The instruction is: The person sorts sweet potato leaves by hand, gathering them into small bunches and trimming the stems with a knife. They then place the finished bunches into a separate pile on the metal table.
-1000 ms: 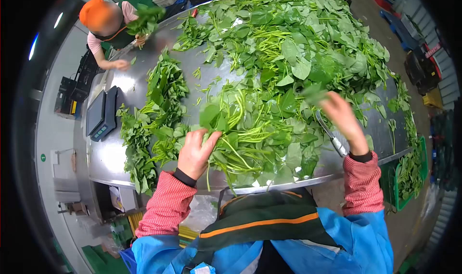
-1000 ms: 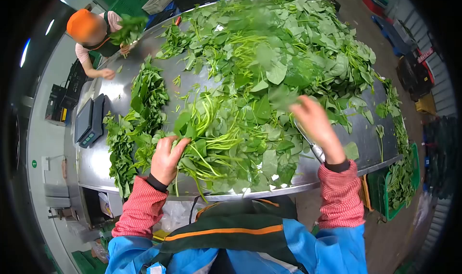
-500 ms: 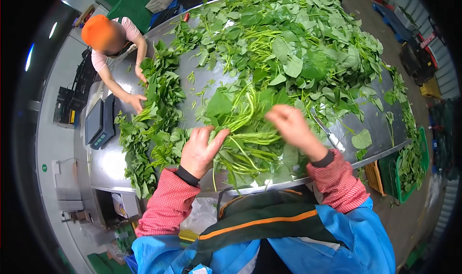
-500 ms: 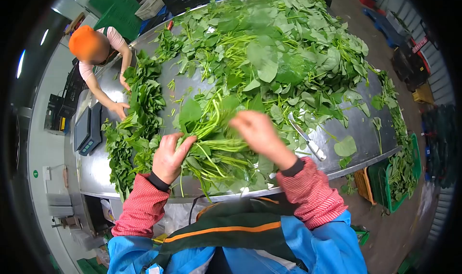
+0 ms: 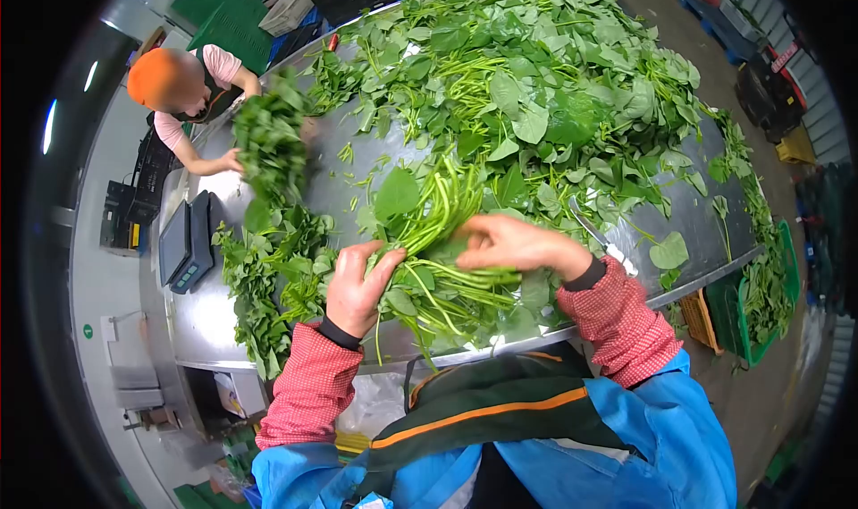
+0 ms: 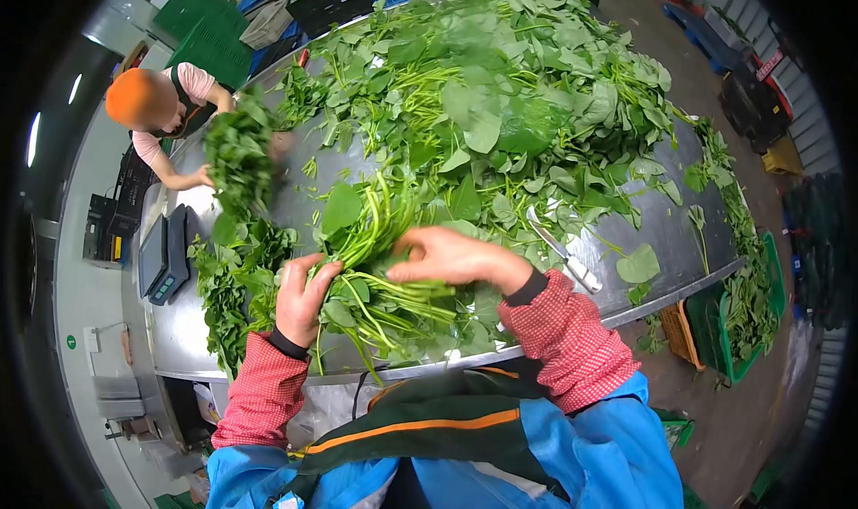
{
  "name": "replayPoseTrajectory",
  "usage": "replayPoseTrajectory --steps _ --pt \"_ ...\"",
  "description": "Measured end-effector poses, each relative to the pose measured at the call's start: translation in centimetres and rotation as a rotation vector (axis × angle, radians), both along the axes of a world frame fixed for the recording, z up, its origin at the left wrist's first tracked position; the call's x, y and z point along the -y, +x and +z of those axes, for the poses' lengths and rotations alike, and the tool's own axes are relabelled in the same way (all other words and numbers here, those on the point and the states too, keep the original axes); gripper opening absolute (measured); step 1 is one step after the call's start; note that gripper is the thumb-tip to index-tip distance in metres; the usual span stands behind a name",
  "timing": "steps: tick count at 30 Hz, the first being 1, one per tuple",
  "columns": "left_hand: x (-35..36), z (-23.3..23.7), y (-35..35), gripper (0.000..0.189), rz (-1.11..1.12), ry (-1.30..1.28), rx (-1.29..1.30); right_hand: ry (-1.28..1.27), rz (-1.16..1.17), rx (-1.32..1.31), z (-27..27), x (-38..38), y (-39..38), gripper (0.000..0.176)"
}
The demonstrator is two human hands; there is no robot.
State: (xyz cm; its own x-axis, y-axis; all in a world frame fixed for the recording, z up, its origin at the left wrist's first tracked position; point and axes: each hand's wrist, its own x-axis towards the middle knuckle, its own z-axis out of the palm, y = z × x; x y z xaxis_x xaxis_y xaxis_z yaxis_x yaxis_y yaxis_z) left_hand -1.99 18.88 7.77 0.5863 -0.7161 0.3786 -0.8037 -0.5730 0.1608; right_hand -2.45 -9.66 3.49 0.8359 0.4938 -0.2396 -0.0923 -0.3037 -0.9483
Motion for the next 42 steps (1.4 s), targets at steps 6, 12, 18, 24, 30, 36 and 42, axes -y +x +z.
replayPoseTrajectory --steps 6,12,18,24,30,36,42 --pt "-1.2 -0.6 0.0 0.054 0.061 0.048 -0.053 0.081 -0.066 0.047 0.1 1.6 -1.1 0.023" --pt "-1.6 -0.9 -0.6 0.046 0.051 -0.029 0.009 0.073 -0.224 -0.177 -1.1 2.4 -0.1 0.035" --pt "-0.3 -1.4 -0.3 0.05 -0.02 -0.058 -0.012 0.242 -0.211 -0.04 -2.6 -2.2 -0.1 0.034" --pt "-0.7 -2.9 -1.0 0.066 0.133 -0.29 -0.403 1.18 -0.526 -0.307 -0.4 1.2 -0.3 0.016" --pt "-4.5 -7.7 -1.9 0.057 0.3 -1.0 -1.295 1.404 -0.288 -0.157 5.5 5.6 -0.6 0.027" --pt "-15.8 -19.6 -1.4 0.061 -0.045 -1.32 -1.902 -0.306 -0.379 0.444 -1.7 4.3 -0.8 0.03" --pt "-14.9 -17.8 -3.0 0.061 0.056 -1.307 -1.926 0.135 -0.549 0.068 -2.4 2.1 -0.8 0.044"
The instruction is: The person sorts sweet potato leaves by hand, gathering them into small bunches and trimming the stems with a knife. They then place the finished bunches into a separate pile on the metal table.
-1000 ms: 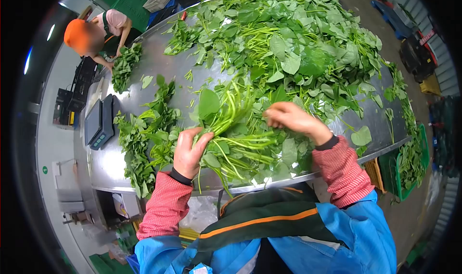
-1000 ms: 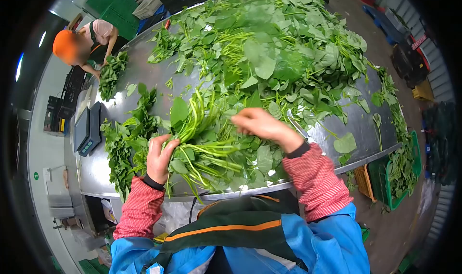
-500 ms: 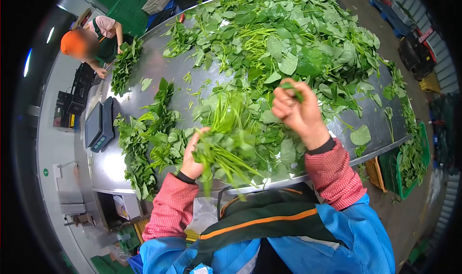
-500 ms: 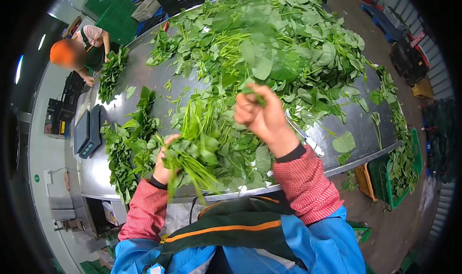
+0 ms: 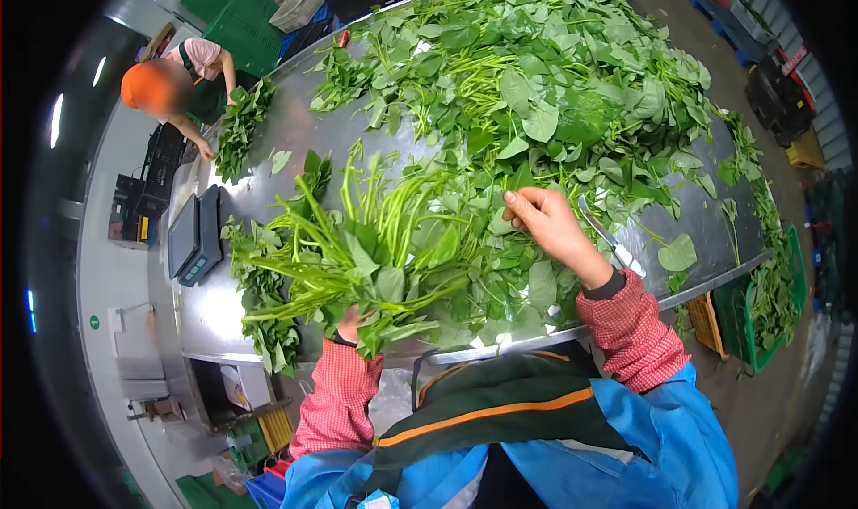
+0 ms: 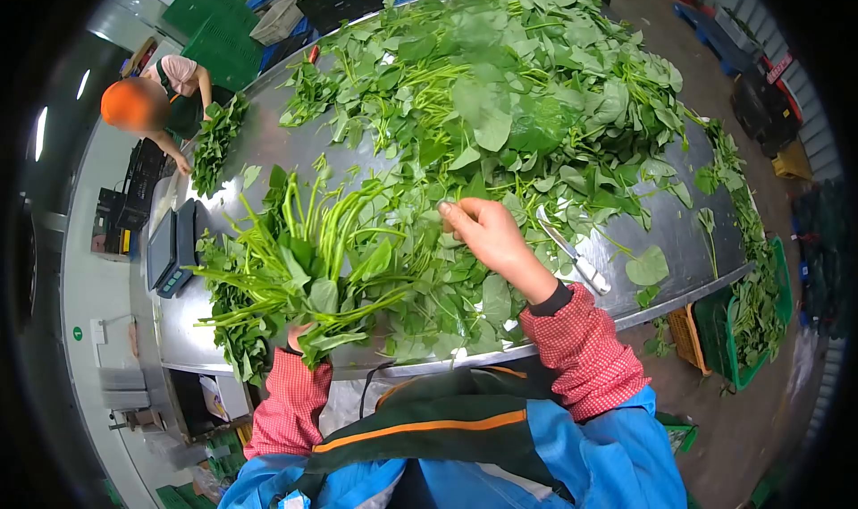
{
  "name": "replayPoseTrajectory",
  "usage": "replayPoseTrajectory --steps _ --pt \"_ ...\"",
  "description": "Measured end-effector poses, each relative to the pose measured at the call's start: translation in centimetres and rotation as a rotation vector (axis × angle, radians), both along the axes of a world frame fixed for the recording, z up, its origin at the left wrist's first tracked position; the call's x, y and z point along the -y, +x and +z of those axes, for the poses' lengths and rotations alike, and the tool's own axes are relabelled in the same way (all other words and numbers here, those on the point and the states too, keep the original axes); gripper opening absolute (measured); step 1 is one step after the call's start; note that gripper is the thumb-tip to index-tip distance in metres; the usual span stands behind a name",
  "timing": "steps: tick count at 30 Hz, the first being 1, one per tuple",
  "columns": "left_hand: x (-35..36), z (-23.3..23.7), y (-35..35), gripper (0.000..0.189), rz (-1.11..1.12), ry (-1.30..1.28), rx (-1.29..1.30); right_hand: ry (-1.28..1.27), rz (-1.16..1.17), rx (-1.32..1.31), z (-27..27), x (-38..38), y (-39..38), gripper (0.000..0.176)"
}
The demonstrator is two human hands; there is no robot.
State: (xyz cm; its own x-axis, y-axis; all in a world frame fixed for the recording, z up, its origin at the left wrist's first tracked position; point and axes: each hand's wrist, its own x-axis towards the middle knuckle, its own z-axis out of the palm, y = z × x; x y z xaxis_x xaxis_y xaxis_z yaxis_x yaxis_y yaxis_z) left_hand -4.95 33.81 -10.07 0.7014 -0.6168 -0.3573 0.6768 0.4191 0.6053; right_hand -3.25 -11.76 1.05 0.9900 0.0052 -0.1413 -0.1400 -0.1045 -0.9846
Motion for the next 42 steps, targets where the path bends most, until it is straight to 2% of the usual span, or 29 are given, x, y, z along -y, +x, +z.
replayPoseTrajectory --steps 3,6,9,13,14,17,18,21,23,24,27,29,31,32,33,35,38,41,42 --pt "0.4 0.8 -0.1 0.062 0.0 0.024 0.0 -0.001 0.024 -0.006 -0.8 0.1 -0.7 0.047" --pt "0.8 1.4 -0.2 0.062 0.002 0.047 -0.001 -0.11 0.104 0.018 -1.6 -0.7 -1.3 0.05" --pt "1.3 1.8 -0.4 0.062 -0.014 0.075 -0.009 -0.102 0.215 0.067 -1.8 -2.8 -0.7 0.052" --pt "2.1 1.9 -0.9 0.062 -0.05 0.115 -0.025 0.3 0.307 0.001 -0.1 -6.0 0.0 0.044" --pt "2.2 1.9 -1.1 0.062 -0.055 0.122 -0.032 0.304 0.326 0.101 0.2 -6.0 0.3 0.034" --pt "2.5 2.0 -1.1 0.063 -0.064 0.15 -0.036 -0.134 0.464 0.135 1.2 -3.6 1.0 0.028" --pt "2.7 2.1 -1.2 0.063 -0.065 0.158 -0.036 -0.323 0.376 0.456 0.7 -3.2 0.7 0.022" --pt "3.0 2.4 -1.5 0.063 -0.065 0.176 -0.037 -0.916 0.021 0.651 0.4 -1.2 0.7 0.014" --pt "3.0 2.8 -2.2 0.063 -0.062 0.178 -0.033 -1.092 -0.23 0.565 -1.2 1.2 1.8 0.008" --pt "3.3 2.8 -2.1 0.063 -0.064 0.181 -0.034 -1.158 -0.174 0.451 -2.1 2.5 1.8 0.009" --pt "3.9 3.0 -2.4 0.063 -0.088 0.196 -0.038 -0.95 0.086 0.441 -4.6 3.0 1.7 0.015" --pt "4.5 2.8 -2.5 0.064 -0.105 0.203 -0.044 -0.408 0.189 0.198 -2.4 0.8 1.6 0.037" --pt "5.0 2.8 -2.6 0.064 -0.123 0.206 -0.049 -0.043 0.29 0.109 -2.5 -1.8 2.5 0.04" --pt "5.3 2.8 -2.5 0.064 -0.134 0.21 -0.049 0.519 0.346 -0.084 -2.7 -3.2 2.0 0.039" --pt "5.5 2.8 -2.5 0.064 -0.141 0.21 -0.05 0.965 0.416 -0.131 -2.7 -4.3 1.3 0.038" --pt "5.9 3.0 -2.2 0.064 -0.145 0.214 -0.043 1.166 0.356 -0.183 -1.8 -5.6 0.3 0.037" --pt "5.9 3.3 -1.7 0.064 -0.134 0.21 -0.027 1.119 0.63 -0.322 -2.4 -3.8 1.5 0.039" --pt "5.5 3.6 -1.3 0.064 -0.107 0.203 -0.008 0.773 0.758 -0.396 -0.1 -2.4 1.0 0.045" --pt "5.3 3.7 -1.3 0.064 -0.101 0.201 -0.005 0.596 0.801 -0.375 0.1 -1.9 1.4 0.053"
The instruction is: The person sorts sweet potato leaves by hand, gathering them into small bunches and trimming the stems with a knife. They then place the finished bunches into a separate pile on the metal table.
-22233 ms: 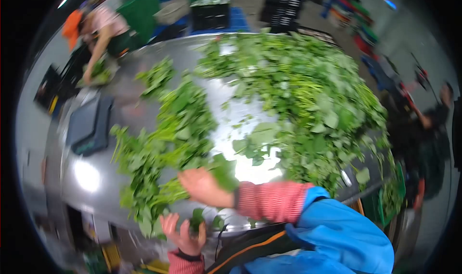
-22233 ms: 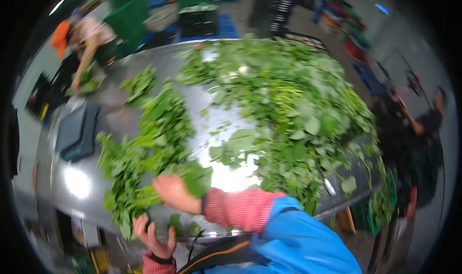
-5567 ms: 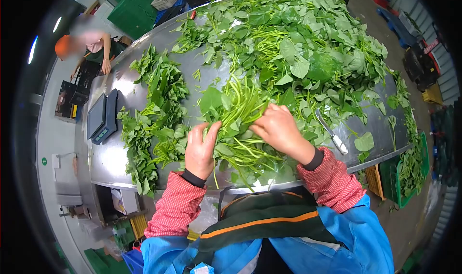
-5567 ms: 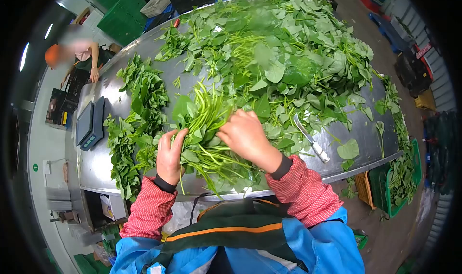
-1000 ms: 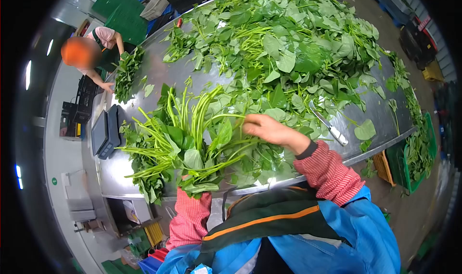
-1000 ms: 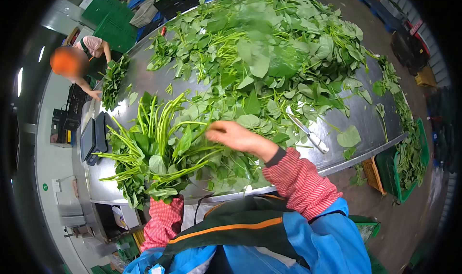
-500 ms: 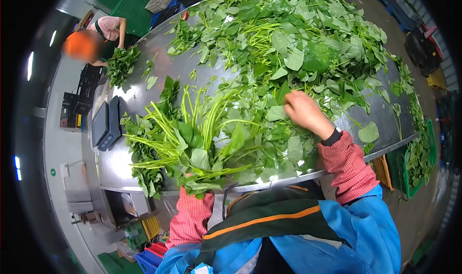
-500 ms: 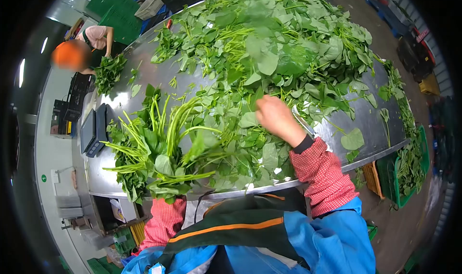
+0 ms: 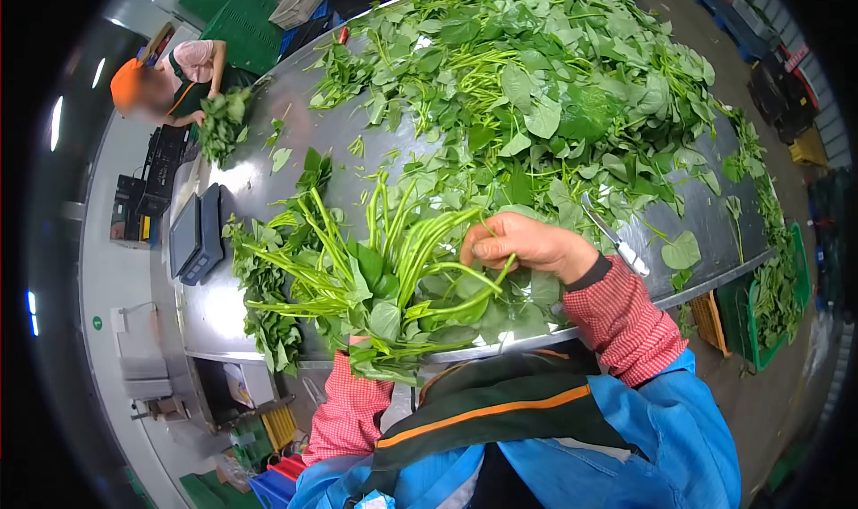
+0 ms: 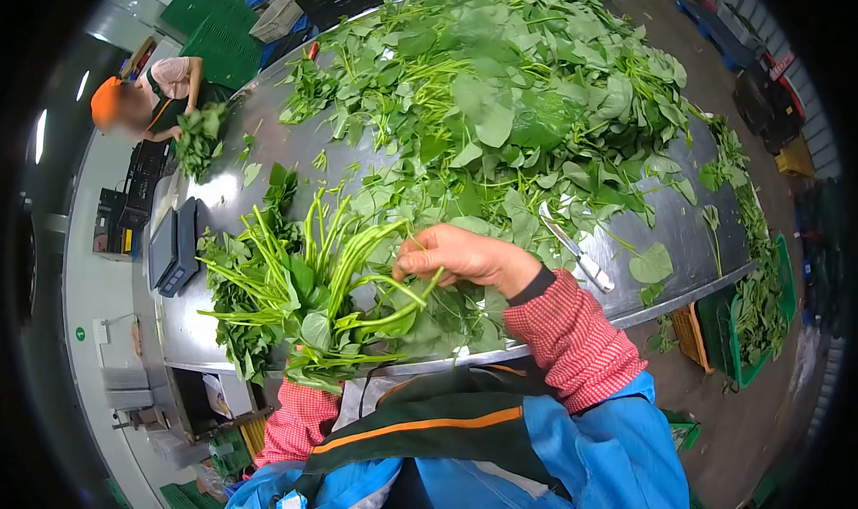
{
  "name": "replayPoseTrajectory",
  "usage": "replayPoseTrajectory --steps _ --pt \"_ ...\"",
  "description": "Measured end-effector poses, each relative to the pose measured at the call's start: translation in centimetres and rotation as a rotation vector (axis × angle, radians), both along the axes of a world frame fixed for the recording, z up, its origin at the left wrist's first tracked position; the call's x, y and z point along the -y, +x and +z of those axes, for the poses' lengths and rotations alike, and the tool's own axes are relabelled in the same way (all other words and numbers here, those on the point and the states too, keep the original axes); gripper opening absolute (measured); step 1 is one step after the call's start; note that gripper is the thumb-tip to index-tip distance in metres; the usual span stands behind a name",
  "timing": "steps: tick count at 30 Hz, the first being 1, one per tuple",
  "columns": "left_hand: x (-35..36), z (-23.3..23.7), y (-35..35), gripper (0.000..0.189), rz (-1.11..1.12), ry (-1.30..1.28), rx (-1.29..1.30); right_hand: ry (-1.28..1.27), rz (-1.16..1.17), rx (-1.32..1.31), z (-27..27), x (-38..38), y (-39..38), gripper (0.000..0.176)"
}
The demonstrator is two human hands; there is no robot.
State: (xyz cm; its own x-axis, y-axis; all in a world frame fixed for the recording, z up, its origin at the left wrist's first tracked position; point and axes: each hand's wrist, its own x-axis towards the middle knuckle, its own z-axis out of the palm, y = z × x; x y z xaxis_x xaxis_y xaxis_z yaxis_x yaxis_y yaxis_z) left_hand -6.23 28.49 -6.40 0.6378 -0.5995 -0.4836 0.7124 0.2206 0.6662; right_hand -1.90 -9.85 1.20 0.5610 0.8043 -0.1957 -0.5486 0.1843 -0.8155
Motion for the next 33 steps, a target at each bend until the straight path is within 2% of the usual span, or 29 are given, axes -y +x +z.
replayPoseTrajectory --steps 3,7,8,10,12,14,15,17,20,21,22,24,25,27,29,33 --pt "-0.1 -0.2 -0.3 0.065 0.0 -0.002 -0.01 -0.025 -0.216 0.243 0.3 -1.8 -1.1 0.062" --pt "0.1 -0.7 -1.3 0.065 -0.02 0.003 -0.034 0.22 -0.118 0.123 0.7 -3.9 -2.6 0.057" --pt "0.1 -0.7 -1.6 0.065 -0.022 0.003 -0.038 0.222 -0.01 0.003 -1.2 -4.1 -2.5 0.044" --pt "-0.1 -0.7 -1.8 0.065 -0.021 0.008 -0.041 0.092 -0.152 0.467 -1.3 -3.5 -2.1 0.035" --pt "-0.7 -0.6 -2.0 0.065 -0.011 0.01 -0.039 -0.168 -0.14 0.246 1.2 -1.8 -2.2 0.025" --pt "-1.4 -0.4 -1.9 0.066 0.003 0.009 -0.04 -0.11 -0.486 0.44 -1.3 -0.9 -1.5 0.025" --pt "-1.9 -0.3 -1.9 0.066 0.012 0.008 -0.039 -0.121 -0.516 0.022 -0.3 1.4 -0.9 0.026" --pt "-2.4 -0.3 -1.9 0.066 0.018 0.01 -0.036 -0.137 -0.768 -0.105 -1.7 4.0 0.3 0.032" --pt "-1.8 -0.3 -2.1 0.066 -0.018 0.022 -0.047 -0.364 -0.447 0.003 1.6 1.7 -0.1 0.036" --pt "-1.4 -0.3 -2.0 0.066 -0.035 0.027 -0.049 -0.413 -0.397 0.15 1.7 0.6 -0.2 0.035" --pt "-0.9 -0.3 -1.9 0.066 -0.055 0.032 -0.046 -0.438 -0.359 0.219 1.6 -0.3 0.2 0.031" --pt "0.0 -0.3 -2.0 0.066 -0.083 0.043 -0.048 -0.443 -0.438 0.33 0.7 -1.4 0.7 0.025" --pt "0.3 -0.2 -2.1 0.066 -0.095 0.046 -0.049 -0.423 -0.557 0.369 0.2 -1.9 1.0 0.022" --pt "0.7 -0.1 -2.4 0.067 -0.108 0.055 -0.055 -0.291 -0.674 0.255 0.0 -1.9 1.2 0.019" --pt "1.1 -0.3 -2.6 0.067 -0.119 0.058 -0.059 -0.071 -0.671 -0.043 0.9 -1.0 1.1 0.02" --pt "1.3 -0.2 -3.0 0.067 -0.119 0.056 -0.063 0.231 -0.859 -0.102 0.8 0.5 1.6 0.019"
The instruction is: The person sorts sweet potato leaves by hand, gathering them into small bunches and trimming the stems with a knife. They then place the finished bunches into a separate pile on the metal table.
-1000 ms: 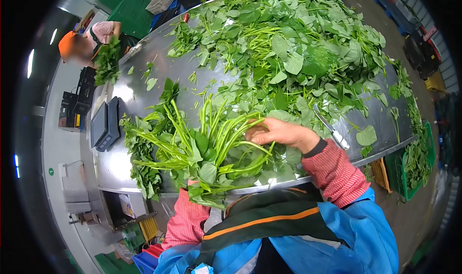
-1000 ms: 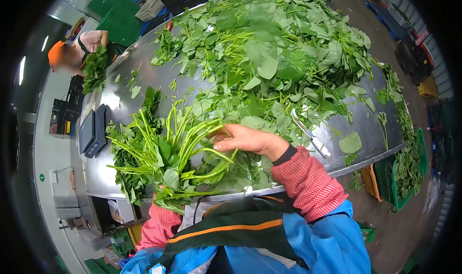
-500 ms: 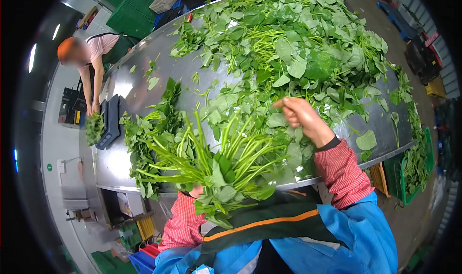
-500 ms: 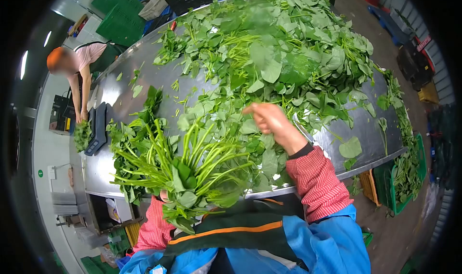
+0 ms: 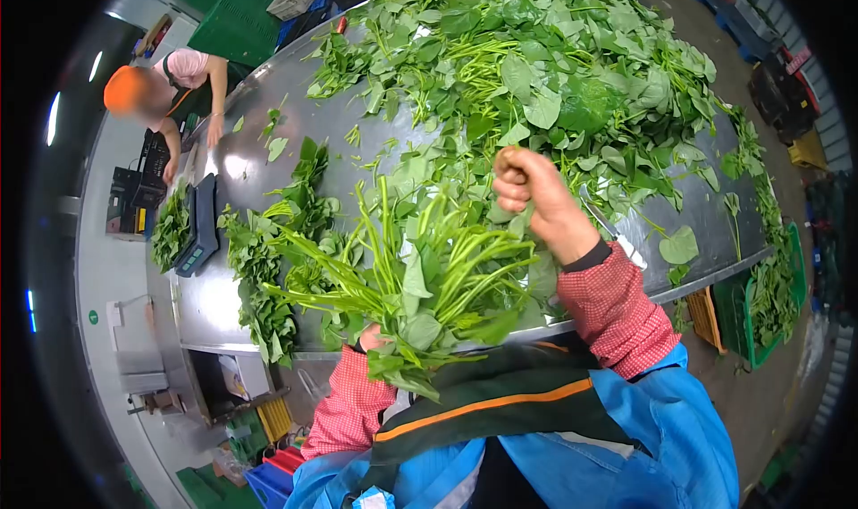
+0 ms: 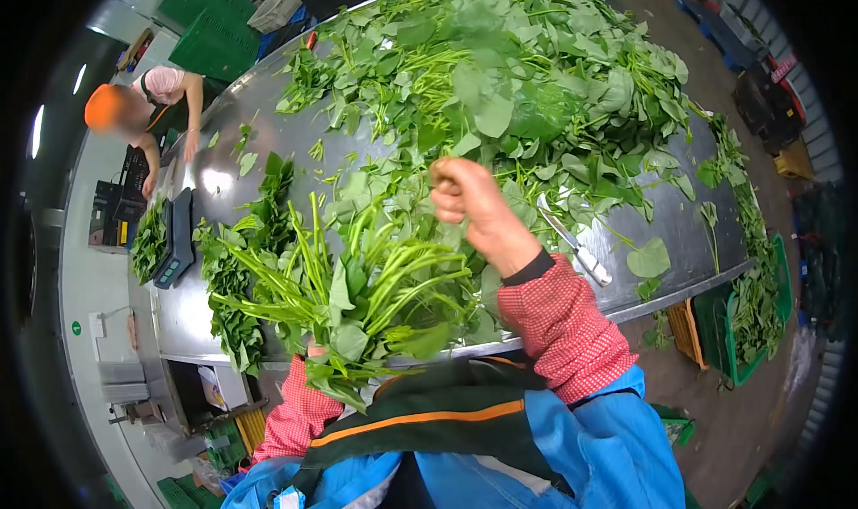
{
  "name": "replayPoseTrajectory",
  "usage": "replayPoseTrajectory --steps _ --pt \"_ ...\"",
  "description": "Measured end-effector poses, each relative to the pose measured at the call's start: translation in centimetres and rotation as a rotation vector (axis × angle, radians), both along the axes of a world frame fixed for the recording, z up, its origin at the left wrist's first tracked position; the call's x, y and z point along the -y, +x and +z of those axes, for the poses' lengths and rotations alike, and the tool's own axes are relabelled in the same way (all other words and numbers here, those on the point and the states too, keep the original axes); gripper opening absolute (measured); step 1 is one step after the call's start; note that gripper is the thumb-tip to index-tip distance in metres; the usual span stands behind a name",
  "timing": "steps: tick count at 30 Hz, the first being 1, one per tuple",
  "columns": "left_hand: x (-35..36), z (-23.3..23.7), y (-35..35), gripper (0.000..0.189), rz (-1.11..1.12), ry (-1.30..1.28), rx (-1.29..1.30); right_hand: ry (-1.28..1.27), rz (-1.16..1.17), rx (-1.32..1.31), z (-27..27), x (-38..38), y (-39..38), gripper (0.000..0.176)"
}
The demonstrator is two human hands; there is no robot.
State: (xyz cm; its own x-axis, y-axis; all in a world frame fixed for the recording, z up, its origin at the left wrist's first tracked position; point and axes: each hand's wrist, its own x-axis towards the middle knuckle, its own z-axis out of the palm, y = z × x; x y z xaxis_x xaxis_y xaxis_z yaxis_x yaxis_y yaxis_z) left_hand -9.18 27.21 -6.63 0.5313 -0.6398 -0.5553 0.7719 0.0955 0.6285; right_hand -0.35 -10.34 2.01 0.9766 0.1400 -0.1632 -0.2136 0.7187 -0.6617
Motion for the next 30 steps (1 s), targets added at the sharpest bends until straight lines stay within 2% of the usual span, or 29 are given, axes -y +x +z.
replayPoseTrajectory --steps 1,4,5,7,8,11,14,20,23,26,30 --pt "0.0 0.1 0.0 0.067 0.001 -0.003 0.001 -0.054 0.125 0.016 0.0 1.6 0.3 0.029" --pt "0.0 0.0 0.2 0.067 0.0 -0.004 0.004 -0.739 0.228 0.005 1.1 0.1 -0.2 0.038" --pt "0.1 0.0 0.1 0.067 -0.003 -0.006 0.001 -0.788 0.297 0.045 0.5 -0.2 -0.2 0.038" --pt "0.3 0.0 0.1 0.068 -0.005 -0.006 0.005 -0.667 0.45 0.057 -0.5 -0.8 -0.5 0.039" --pt "0.4 -0.1 0.0 0.068 -0.007 -0.008 0.003 -0.467 0.581 -0.002 -0.8 -0.7 -0.4 0.033" --pt "0.6 -0.2 -0.2 0.068 -0.006 -0.006 -0.001 -0.229 0.539 -0.021 -0.6 -1.0 -0.9 0.022" --pt "0.6 -0.1 -0.3 0.068 0.001 -0.006 0.001 -0.146 0.505 0.013 0.2 -1.3 -1.4 0.019" --pt "0.4 0.0 -0.5 0.069 0.011 -0.01 0.002 -0.347 0.512 0.027 1.6 -1.9 -1.7 0.018" --pt "0.1 0.1 -0.9 0.069 0.02 -0.007 0.004 -0.573 0.15 0.012 2.4 -2.8 -2.1 0.021" --pt "-0.2 0.2 -1.1 0.069 0.021 -0.003 0.003 -0.42 -0.064 -0.057 0.8 -1.1 -1.0 0.023" --pt "-0.4 0.2 -1.0 0.069 0.011 -0.002 0.005 -0.742 0.312 -0.131 3.3 -1.0 -1.5 0.032"
